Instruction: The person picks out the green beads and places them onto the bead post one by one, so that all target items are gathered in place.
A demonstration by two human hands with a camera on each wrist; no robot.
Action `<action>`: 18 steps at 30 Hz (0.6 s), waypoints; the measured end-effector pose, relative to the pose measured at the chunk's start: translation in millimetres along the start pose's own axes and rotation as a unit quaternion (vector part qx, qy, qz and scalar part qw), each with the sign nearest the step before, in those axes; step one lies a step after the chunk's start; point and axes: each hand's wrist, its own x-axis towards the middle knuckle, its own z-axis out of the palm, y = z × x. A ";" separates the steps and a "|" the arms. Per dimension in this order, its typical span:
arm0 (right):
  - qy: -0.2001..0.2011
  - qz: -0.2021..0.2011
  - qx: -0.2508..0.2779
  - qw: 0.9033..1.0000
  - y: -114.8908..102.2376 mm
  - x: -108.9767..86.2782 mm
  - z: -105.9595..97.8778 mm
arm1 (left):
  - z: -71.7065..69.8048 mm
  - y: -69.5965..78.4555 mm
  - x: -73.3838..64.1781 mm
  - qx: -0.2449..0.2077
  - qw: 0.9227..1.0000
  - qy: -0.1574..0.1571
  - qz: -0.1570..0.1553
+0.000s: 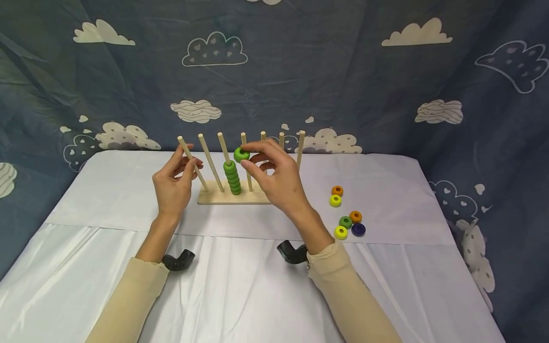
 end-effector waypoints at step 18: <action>0.008 -0.018 0.019 1.000 -1.9 15.2 9.0 | 1.1 2.9 0.4 -0.003 1.000 0.003 -0.006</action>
